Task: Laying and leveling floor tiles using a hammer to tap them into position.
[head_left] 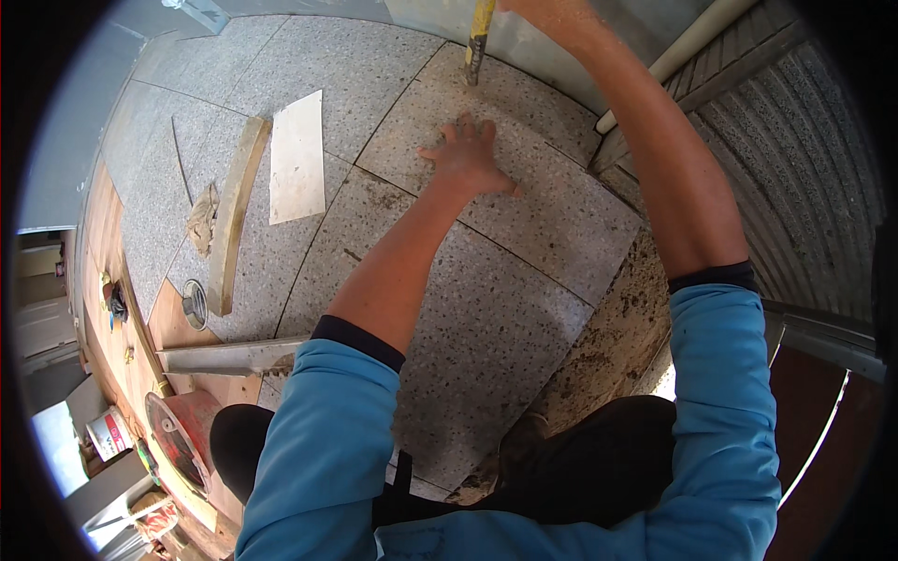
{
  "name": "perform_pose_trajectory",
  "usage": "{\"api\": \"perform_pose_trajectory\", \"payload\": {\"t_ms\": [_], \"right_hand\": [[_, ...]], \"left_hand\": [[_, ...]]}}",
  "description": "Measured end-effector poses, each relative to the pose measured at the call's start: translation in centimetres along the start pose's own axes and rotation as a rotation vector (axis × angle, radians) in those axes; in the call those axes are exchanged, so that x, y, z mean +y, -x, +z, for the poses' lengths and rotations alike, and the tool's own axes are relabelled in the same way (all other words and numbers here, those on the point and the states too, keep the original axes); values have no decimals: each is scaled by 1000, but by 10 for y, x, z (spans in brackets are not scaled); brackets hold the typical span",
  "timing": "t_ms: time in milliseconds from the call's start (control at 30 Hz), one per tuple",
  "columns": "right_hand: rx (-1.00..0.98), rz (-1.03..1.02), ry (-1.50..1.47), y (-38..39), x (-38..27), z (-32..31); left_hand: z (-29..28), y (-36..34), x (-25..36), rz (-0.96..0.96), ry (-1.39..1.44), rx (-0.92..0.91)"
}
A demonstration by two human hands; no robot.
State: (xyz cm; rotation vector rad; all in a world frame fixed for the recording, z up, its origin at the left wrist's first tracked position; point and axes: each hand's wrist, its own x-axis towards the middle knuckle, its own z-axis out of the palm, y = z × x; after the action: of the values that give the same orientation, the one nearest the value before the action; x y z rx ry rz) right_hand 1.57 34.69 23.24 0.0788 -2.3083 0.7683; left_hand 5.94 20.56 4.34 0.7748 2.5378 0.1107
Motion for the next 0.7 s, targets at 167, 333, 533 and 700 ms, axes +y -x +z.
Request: {"api": "perform_pose_trajectory", "payload": {"t_ms": [167,333,533,700], "right_hand": [[50,16,-51,-8,9,6],[30,2,-21,-2,15,24],[-9,35,-115,6,10,16],[33,65,-54,6,6,1]], "left_hand": [[-2,-1,3,0,-1,-1],[-1,1,0,-3,1,16],[-2,1,2,11,11,12],[-1,0,-3,-2,-7,6]]}}
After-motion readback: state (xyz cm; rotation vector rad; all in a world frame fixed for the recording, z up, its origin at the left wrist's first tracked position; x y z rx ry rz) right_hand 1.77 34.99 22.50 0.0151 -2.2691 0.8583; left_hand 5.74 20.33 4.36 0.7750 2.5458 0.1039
